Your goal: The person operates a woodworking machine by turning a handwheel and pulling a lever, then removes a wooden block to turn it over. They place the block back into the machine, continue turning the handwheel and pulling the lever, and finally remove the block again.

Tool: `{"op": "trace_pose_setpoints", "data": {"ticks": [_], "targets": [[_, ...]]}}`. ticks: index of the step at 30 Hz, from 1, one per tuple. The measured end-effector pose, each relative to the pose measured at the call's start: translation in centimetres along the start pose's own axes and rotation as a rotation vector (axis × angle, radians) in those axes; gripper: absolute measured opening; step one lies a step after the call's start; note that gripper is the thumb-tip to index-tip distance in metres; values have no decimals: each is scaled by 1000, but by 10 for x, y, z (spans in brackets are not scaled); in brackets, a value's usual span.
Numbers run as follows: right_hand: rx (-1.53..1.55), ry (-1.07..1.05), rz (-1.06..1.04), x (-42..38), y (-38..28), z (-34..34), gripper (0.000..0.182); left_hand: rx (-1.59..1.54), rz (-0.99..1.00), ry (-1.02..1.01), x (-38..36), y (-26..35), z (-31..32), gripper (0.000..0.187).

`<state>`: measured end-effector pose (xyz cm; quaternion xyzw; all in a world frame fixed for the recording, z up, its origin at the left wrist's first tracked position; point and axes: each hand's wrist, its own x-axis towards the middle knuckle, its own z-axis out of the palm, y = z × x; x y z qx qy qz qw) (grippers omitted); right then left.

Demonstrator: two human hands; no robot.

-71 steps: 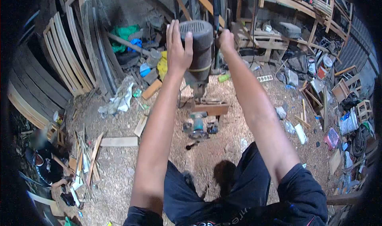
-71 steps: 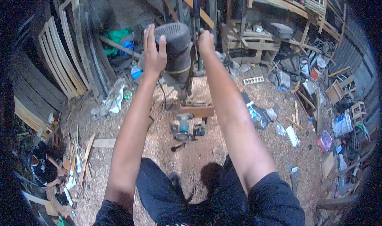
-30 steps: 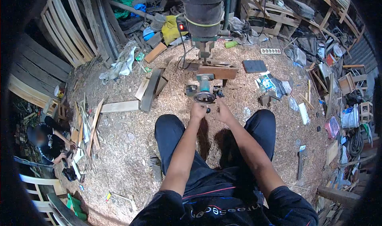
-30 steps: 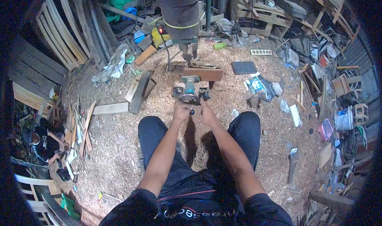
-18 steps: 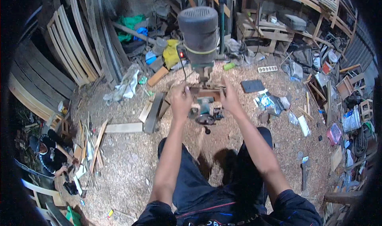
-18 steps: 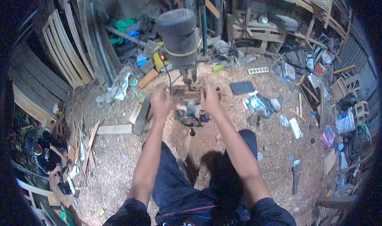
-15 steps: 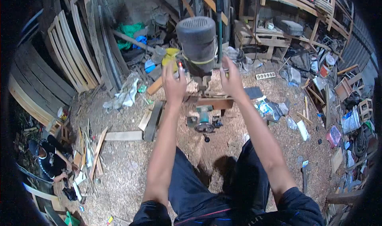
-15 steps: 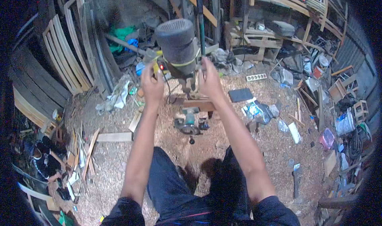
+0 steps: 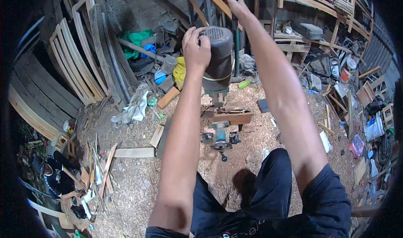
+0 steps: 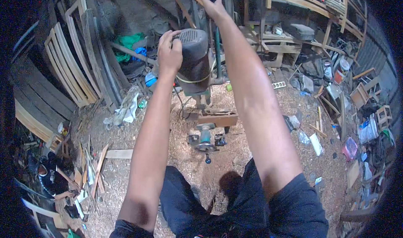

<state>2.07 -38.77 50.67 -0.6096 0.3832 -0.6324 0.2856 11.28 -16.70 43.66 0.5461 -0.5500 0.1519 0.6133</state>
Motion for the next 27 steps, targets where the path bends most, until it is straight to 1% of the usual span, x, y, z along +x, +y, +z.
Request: {"op": "trace_pose_setpoints", "data": {"ticks": [1,2,3,4,5,6,8,11,12,13,14,15,16,17,19,20,22,23,24,25,26,27], "targets": [[42,74,-33,8,-1,10,78,-31,20,-8,1,1,-1,34],[-16,250,-28,17,10,22,89,-32,28,5,0,0,-1,34],[38,128,82,-9,-7,3,94,-35,31,21,-1,-1,1,34],[95,9,194,-44,-46,-28,99,-36,39,37,-2,-2,3,33],[43,24,420,-65,-76,-42,97,-68,26,58,-2,-1,4,30],[208,-35,409,-72,-64,-53,88,-76,21,64,-4,-1,4,30],[212,1,318,-105,-54,-68,79,-95,12,69,-12,-1,4,30],[605,-113,141,-177,-50,-96,47,-99,-18,25,-19,-4,4,33],[557,-132,97,-200,-47,-107,41,-104,-37,22,-22,-5,3,33],[548,-150,42,-224,-40,-119,39,-56,-43,-22,-26,-6,0,38],[540,-168,-12,-248,-32,-130,37,-37,-47,-1,-35,-8,0,40],[573,-184,-80,-274,-19,-139,37,-17,-52,21,-45,-10,2,42],[615,-220,-105,-298,-12,-148,33,0,-53,44,-52,-10,3,45],[657,-254,-125,-322,-8,-158,30,-18,1,-9,-66,-2,-9,52],[480,-234,-75,-368,-13,-179,26,-99,-107,-91,-108,4,-26,54],[416,-301,-79,-390,4,-191,30,-139,-162,-134,-133,4,-34,55],[270,-384,-52,-427,19,-208,44,-100,-368,-240,-189,2,-51,55],[170,-414,-69,-450,35,-216,47,-41,-409,-312,-213,1,-61,52],[71,-443,-87,-472,54,-222,52,20,-450,-383,-237,-2,-69,50],[-27,-472,-111,-486,66,-225,57,46,-453,-362,-264,-7,-70,46],[-130,-510,-72,-496,70,-225,59,71,-455,-344,-293,-14,-71,42],[-235,-548,-37,-502,72,-224,62,89,-412,-404,-324,-29,-72,39]]}}
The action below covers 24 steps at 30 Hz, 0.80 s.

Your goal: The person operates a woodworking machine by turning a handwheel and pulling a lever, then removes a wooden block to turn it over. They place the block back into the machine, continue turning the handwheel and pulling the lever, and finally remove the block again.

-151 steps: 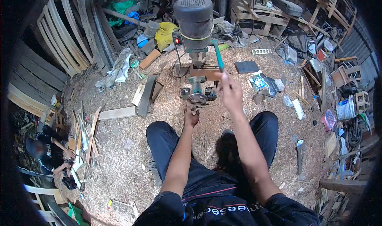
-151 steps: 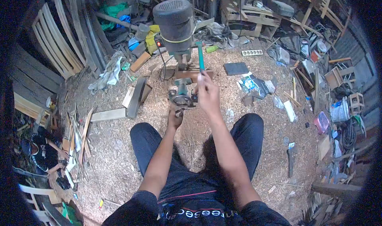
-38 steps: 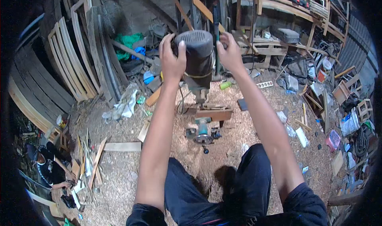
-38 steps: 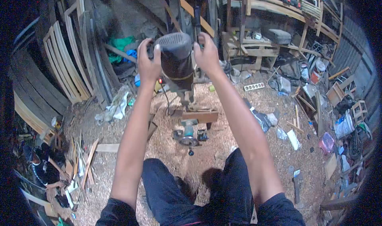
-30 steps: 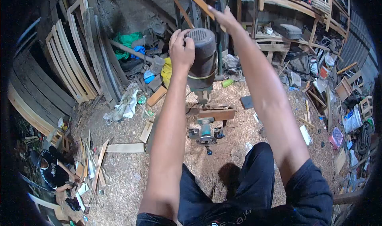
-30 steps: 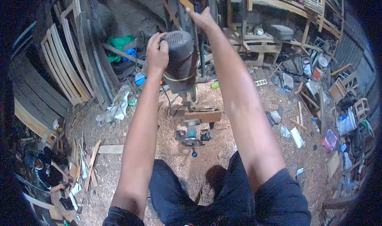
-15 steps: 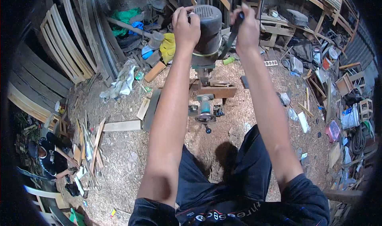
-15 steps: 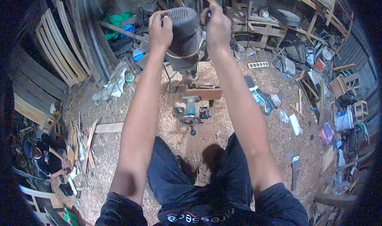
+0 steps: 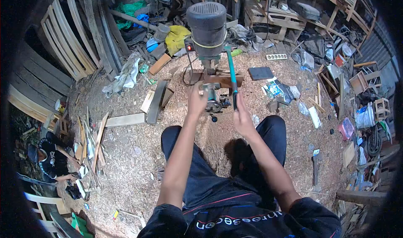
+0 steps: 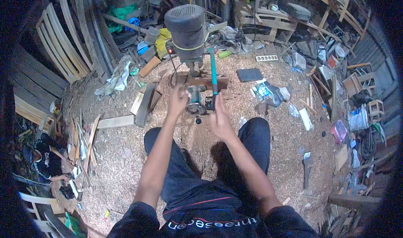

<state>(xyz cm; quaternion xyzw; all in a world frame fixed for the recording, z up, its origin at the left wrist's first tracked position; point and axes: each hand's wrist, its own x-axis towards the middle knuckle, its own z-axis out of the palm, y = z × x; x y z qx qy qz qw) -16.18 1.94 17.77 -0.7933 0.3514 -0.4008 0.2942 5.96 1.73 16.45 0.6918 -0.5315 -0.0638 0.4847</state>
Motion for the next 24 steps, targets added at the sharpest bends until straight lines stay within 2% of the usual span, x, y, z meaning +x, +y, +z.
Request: {"op": "trace_pose_setpoints", "data": {"ticks": [1,2,5,8,12,14,15,16,17,19,20,23,24], "targets": [[-94,-41,42,5,-1,2,65,35,47,-39,-8,-17,9,36],[-285,12,86,17,-20,6,54,25,11,-46,-14,-17,14,36],[-343,-133,617,71,-53,-1,39,9,-138,-157,-51,-32,26,37],[-266,136,521,63,-25,9,31,25,-232,-248,-53,-45,30,41],[-178,140,553,54,-17,9,31,48,-213,-205,-55,-51,33,39],[-130,148,545,46,-29,6,31,5,-308,-247,-55,-67,43,38],[-127,156,547,30,-12,17,32,-15,-354,-266,-58,-78,49,37],[-121,170,538,8,20,39,33,-65,-299,-278,-60,-88,55,34],[-110,194,519,0,42,58,33,-40,-165,-323,-66,-117,68,46],[-91,249,498,-4,55,73,34,-18,-254,-331,-71,-97,69,64],[-87,255,514,-15,62,81,34,15,-264,-430,-70,-86,67,74],[-44,275,511,-25,101,103,34,91,-222,-335,-79,-77,77,71],[-57,281,508,-25,108,106,34,55,-213,-372,-78,-78,76,74]]}}
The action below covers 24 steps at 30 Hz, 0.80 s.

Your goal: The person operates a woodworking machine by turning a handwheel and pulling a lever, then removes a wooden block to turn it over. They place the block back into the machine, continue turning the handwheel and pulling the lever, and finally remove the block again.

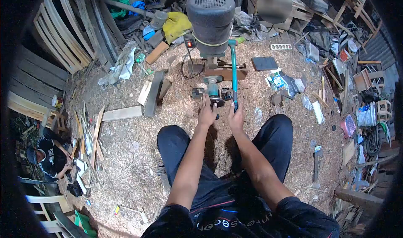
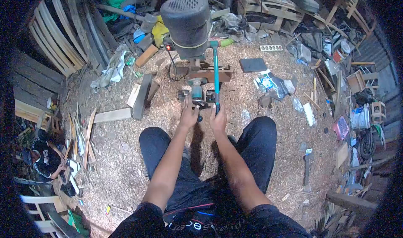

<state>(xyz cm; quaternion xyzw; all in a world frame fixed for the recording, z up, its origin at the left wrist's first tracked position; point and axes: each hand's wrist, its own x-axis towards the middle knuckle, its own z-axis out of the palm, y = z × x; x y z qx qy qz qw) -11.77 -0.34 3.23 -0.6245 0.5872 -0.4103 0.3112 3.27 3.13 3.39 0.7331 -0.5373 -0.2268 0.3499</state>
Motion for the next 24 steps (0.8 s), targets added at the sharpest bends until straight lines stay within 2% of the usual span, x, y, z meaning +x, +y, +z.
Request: {"op": "trace_pose_setpoints", "data": {"ticks": [5,7,8,11,14,18,21,24], "targets": [[84,155,-50,12,22,31,34,19,66,50,-4,6,-1,75],[-15,140,3,19,38,44,36,44,45,62,-1,5,2,75],[-66,132,30,23,47,51,37,40,86,142,1,5,5,75],[-39,48,106,29,57,59,40,86,53,155,2,8,8,75],[-37,52,75,30,70,65,39,45,28,194,0,8,19,78],[-56,33,143,32,74,70,35,71,26,215,0,3,28,82],[-46,30,116,32,79,74,34,-10,11,210,-1,6,28,82],[-75,36,75,37,85,79,36,41,27,170,3,9,20,79]]}}
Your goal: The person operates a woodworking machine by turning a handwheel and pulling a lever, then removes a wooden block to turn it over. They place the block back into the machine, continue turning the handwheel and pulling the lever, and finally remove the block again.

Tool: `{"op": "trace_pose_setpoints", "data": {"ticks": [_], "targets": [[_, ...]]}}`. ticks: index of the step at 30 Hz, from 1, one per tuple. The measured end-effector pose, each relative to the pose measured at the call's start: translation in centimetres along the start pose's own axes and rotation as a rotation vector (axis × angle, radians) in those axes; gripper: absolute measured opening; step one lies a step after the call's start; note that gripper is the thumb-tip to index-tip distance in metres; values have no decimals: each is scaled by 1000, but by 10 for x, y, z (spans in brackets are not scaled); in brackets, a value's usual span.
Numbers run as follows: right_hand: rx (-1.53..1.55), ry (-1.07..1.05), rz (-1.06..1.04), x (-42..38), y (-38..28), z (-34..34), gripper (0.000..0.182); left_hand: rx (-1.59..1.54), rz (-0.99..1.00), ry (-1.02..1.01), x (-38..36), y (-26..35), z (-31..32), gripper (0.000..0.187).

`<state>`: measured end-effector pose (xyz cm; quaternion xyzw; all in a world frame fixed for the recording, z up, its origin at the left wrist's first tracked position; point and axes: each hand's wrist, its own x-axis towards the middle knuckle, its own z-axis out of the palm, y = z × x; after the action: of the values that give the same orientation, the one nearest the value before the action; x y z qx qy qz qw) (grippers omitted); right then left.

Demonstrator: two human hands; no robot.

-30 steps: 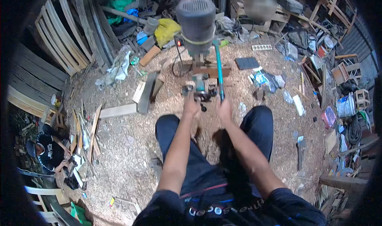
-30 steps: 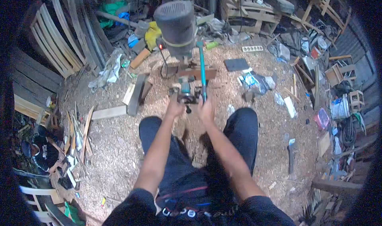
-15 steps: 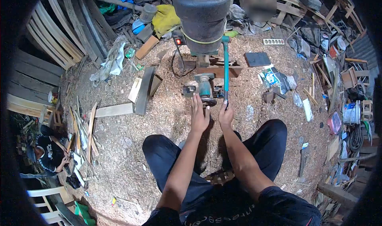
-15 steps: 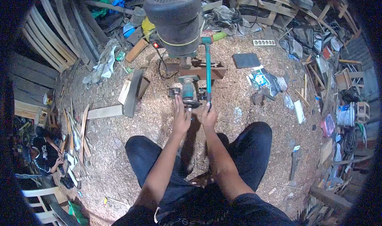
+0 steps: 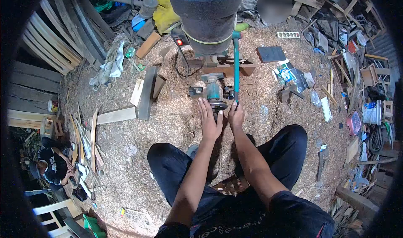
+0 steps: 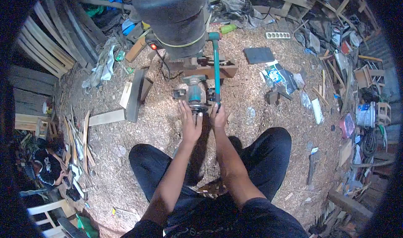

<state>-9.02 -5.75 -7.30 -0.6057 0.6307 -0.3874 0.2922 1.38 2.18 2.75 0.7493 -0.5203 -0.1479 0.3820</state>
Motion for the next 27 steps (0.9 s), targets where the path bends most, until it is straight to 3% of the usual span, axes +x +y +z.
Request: {"op": "trace_pose_setpoints", "data": {"ticks": [3,8,11,12,15,18,22,25,27], "targets": [[13,-32,-30,1,2,-6,35,-9,14,-24,3,-1,-8,77],[51,-22,-69,-22,-49,-53,28,-29,76,-28,1,-14,-13,69],[362,123,-182,-35,-98,-90,26,-129,13,-45,3,-3,-30,58],[406,133,-187,-40,-125,-110,25,-149,29,32,5,-1,-32,50],[165,225,-464,-36,-140,-127,24,-192,38,54,8,23,-64,42],[273,174,-513,-40,-155,-143,17,-191,167,180,4,41,-87,35],[438,24,-466,-40,-181,-168,24,-219,208,225,-3,69,-120,32],[488,66,-650,-22,-235,-201,29,-252,254,293,-2,105,-147,30],[572,-40,-511,1,-269,-217,32,-246,294,360,5,112,-157,29]]}}
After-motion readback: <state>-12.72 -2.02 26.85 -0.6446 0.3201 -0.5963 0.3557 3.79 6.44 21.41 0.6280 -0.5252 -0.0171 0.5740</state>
